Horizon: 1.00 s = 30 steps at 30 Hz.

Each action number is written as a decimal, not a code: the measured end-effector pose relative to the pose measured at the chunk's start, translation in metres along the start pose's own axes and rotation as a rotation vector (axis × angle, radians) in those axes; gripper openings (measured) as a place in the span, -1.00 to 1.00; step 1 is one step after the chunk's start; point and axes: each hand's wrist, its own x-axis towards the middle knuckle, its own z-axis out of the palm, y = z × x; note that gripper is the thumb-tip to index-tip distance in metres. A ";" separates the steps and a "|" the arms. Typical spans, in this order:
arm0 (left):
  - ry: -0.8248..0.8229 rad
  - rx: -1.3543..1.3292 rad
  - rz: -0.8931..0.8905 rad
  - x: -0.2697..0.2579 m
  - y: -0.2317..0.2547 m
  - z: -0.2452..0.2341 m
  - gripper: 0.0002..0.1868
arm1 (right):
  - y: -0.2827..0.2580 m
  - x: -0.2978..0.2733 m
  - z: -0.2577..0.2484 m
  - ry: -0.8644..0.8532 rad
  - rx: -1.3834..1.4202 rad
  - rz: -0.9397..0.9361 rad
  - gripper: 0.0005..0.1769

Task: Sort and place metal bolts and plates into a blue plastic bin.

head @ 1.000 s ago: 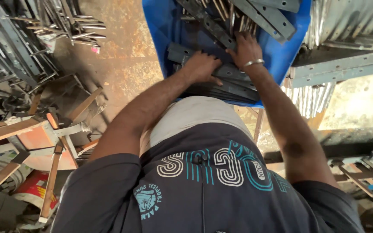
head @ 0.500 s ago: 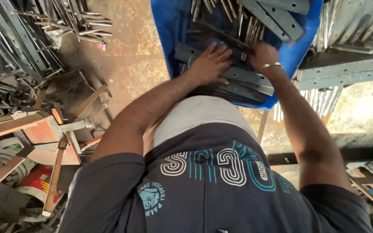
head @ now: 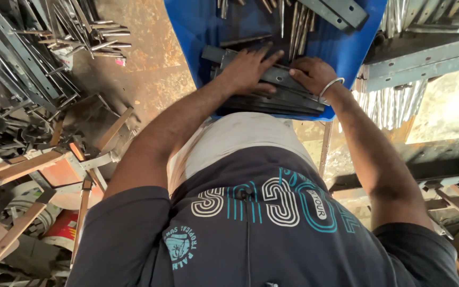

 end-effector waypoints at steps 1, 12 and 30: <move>0.000 0.002 -0.001 0.001 0.000 0.000 0.14 | 0.001 0.001 0.003 0.001 0.000 -0.002 -0.54; 0.110 0.005 -0.072 -0.001 0.006 -0.001 -0.07 | 0.024 0.068 0.010 0.107 -0.252 0.678 -0.21; 0.163 0.007 -0.070 -0.002 0.006 0.000 -0.10 | 0.015 0.102 0.029 0.209 -0.188 0.959 -0.37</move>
